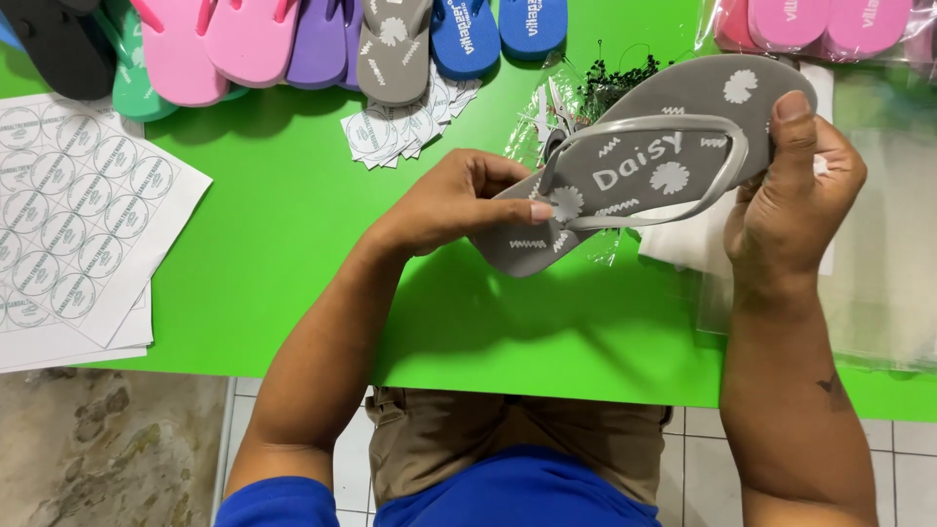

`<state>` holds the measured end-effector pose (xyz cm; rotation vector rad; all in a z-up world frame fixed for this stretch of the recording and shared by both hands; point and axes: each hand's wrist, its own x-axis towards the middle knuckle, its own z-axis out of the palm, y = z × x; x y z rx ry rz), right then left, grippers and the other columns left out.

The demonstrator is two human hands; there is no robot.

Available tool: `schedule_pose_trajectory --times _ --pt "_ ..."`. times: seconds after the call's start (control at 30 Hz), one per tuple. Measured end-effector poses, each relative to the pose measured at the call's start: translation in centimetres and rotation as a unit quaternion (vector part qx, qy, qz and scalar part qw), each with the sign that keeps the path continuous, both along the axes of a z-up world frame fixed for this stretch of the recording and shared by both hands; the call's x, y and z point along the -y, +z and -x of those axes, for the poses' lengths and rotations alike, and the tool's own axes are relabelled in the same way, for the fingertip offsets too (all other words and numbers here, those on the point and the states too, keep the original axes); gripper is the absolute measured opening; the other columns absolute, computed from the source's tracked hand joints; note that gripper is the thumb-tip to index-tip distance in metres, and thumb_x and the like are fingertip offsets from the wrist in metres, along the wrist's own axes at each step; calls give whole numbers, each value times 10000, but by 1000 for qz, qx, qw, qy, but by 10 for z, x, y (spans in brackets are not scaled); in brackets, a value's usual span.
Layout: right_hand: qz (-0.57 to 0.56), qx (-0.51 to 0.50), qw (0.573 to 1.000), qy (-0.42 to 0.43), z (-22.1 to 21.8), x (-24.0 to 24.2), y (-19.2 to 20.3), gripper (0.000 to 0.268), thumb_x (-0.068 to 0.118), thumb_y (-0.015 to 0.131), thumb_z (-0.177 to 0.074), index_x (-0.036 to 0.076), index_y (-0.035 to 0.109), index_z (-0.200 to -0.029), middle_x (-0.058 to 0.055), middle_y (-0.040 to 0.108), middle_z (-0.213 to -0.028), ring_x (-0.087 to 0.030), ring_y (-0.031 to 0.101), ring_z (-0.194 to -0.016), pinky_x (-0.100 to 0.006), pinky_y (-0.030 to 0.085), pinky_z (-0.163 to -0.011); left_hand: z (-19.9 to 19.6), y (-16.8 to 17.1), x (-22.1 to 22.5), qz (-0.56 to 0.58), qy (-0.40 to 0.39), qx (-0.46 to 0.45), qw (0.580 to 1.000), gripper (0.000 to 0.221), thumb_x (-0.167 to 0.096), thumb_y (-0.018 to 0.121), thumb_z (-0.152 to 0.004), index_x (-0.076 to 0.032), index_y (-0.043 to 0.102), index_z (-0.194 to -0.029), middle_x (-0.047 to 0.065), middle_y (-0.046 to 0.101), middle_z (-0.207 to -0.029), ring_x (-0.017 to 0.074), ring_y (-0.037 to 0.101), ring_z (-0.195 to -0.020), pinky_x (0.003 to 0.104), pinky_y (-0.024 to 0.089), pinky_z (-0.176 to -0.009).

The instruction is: Cleaning and inspecting finished flip-flops using a cloth before packaging.

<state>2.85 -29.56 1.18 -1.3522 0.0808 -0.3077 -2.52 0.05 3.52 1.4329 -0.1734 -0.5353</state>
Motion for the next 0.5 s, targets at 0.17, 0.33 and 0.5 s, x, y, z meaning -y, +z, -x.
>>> schedule_pose_trajectory --times 0.17,0.33,0.5 --pt "4 -47 998 -41 6 -16 18 591 655 729 -773 87 709 -933 13 639 -745 -96 612 -644 -258 577 -598 4 -22 23 11 61 25 998 323 -346 759 -853 -95 743 -1056 54 800 -980 141 755 -818 261 611 -696" --pt "184 -44 978 88 20 -25 -3 488 549 499 -1075 81 611 -996 -69 641 -1063 -153 577 -779 -239 546 -587 2 -48 44 44 217 -12 975 278 -302 751 -861 -99 603 -980 87 776 -906 142 739 -754 295 645 -627" --pt "368 132 911 132 37 -53 -10 337 320 800 -1060 5 720 -969 -122 605 -651 -190 594 -600 -357 485 -586 6 -63 52 76 230 9 970 365 -304 824 -885 -57 583 -1004 154 743 -761 178 744 -680 313 653 -609"
